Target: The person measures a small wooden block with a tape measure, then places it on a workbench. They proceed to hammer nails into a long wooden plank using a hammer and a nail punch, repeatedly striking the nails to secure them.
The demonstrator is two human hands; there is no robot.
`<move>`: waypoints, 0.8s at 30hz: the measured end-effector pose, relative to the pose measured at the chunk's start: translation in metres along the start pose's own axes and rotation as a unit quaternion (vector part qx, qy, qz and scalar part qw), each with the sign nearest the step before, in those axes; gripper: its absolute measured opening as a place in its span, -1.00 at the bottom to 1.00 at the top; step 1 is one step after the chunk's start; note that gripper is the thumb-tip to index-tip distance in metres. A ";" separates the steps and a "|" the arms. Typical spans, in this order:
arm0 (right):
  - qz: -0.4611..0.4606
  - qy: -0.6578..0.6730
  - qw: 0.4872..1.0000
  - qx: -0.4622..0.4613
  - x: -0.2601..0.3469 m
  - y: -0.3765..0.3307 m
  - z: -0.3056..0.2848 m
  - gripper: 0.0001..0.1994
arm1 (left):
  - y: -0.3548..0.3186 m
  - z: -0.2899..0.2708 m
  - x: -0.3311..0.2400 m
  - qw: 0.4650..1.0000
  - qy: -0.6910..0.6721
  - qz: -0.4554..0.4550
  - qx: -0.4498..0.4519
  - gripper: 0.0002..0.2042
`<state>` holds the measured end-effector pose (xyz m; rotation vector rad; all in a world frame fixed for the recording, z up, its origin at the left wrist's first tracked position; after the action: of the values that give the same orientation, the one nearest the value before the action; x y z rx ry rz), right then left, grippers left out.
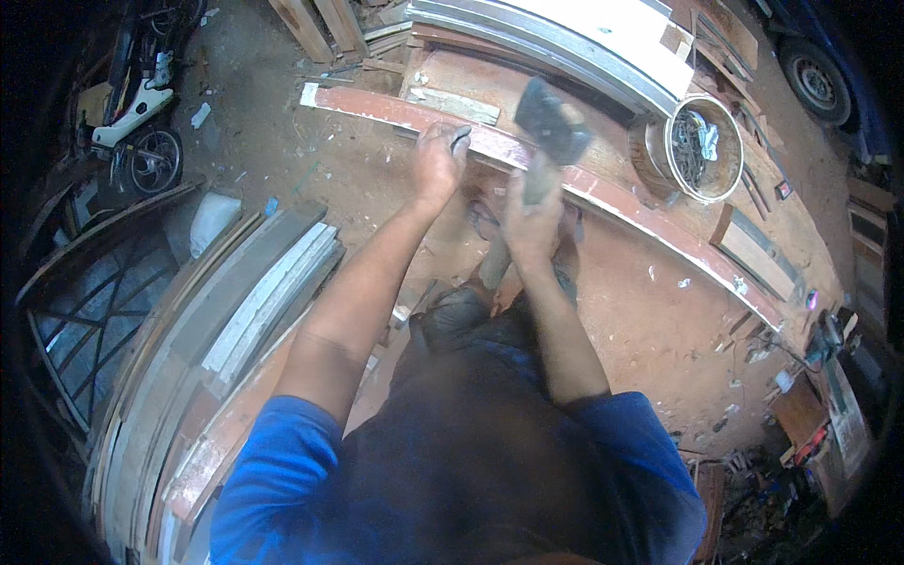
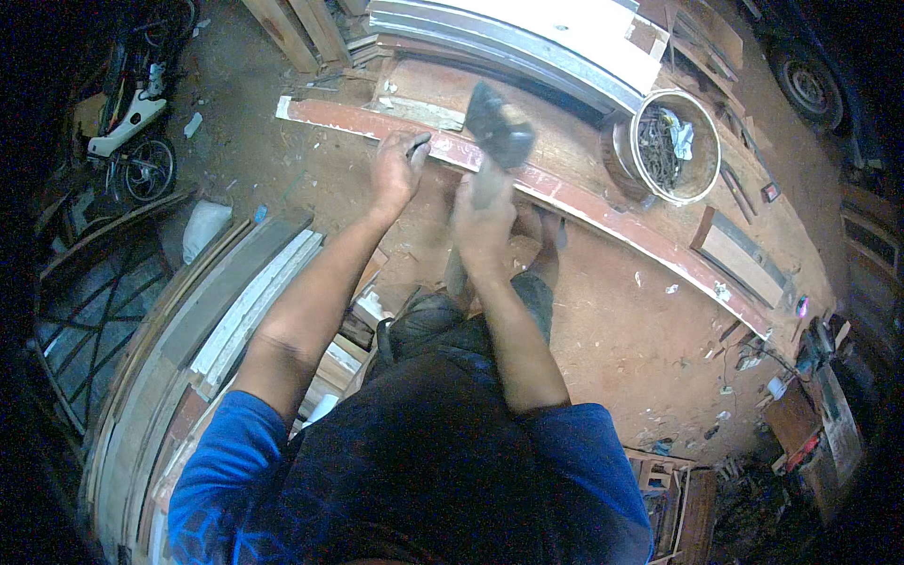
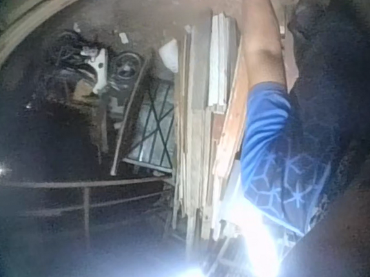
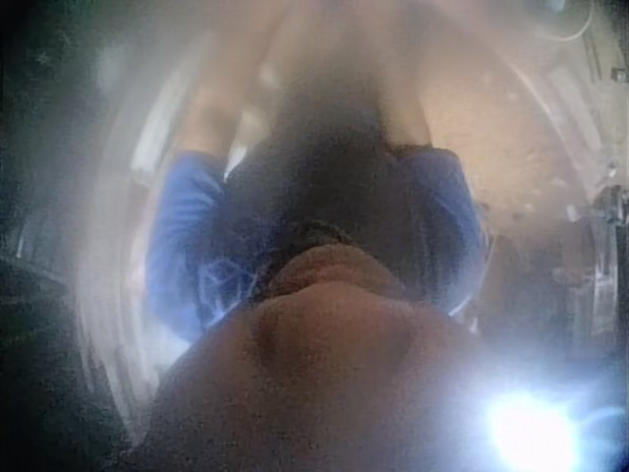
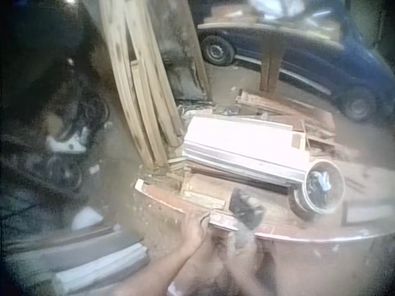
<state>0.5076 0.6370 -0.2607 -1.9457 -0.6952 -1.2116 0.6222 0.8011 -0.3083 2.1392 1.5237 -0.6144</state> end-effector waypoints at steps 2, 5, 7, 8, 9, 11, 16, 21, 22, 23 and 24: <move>0.034 -0.065 0.995 0.061 -0.027 -0.002 0.016 -0.55 | 0.002 0.000 -0.004 1.000 0.000 0.009 -0.005 -0.80; 0.084 -0.019 0.992 0.095 -0.060 0.008 0.032 -0.52 | -0.002 0.001 0.008 1.000 -0.001 0.027 -0.006 -0.80; 0.078 0.078 0.992 0.059 -0.041 0.001 0.020 -0.52 | 0.002 0.001 0.006 1.000 0.003 -0.008 0.005 -0.81; 0.071 0.125 0.989 0.039 -0.024 0.000 0.013 -0.53 | 0.005 -0.001 0.006 1.000 0.003 -0.007 0.004 -0.81; 0.062 0.170 0.983 0.016 -0.007 -0.001 0.005 -0.53 | 0.001 0.000 0.006 1.000 0.000 -0.011 0.012 -0.80; 0.011 0.120 0.993 -0.011 0.010 -0.004 -0.011 -0.56 | 0.001 0.001 0.009 1.000 0.010 0.006 0.010 -0.80; 0.160 0.091 0.975 0.121 -0.067 0.000 0.051 -0.60 | 0.003 0.000 0.003 0.999 -0.015 0.039 -0.017 -0.80; 0.079 0.091 0.992 0.028 -0.005 -0.005 0.017 -0.57 | -0.009 -0.004 0.001 0.998 0.058 -0.020 0.020 -0.77; 0.033 0.062 0.998 -0.002 0.011 -0.004 0.004 -0.57 | -0.010 -0.004 -0.001 0.999 0.040 -0.018 0.015 -0.76; 0.008 0.065 0.998 -0.018 0.011 -0.005 -0.001 -0.57 | -0.010 -0.004 -0.002 1.000 0.023 -0.018 0.009 -0.76; -0.019 0.068 0.997 -0.036 0.011 -0.005 -0.005 -0.57 | -0.008 -0.004 -0.003 1.000 0.004 -0.014 0.002 -0.75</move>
<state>0.5058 0.6361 -0.2476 -1.8953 -0.6284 -1.3948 0.6140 0.8036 -0.3037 2.1288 1.5616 -0.6183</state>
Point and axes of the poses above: each hand's wrist, its own y-axis towards the middle knuckle, its own z-axis out of the palm, x = y × z, the point moved 7 cm from there along y, towards the middle knuckle, and after that the axes turned 4 degrees about z, right-handed, at the moved point
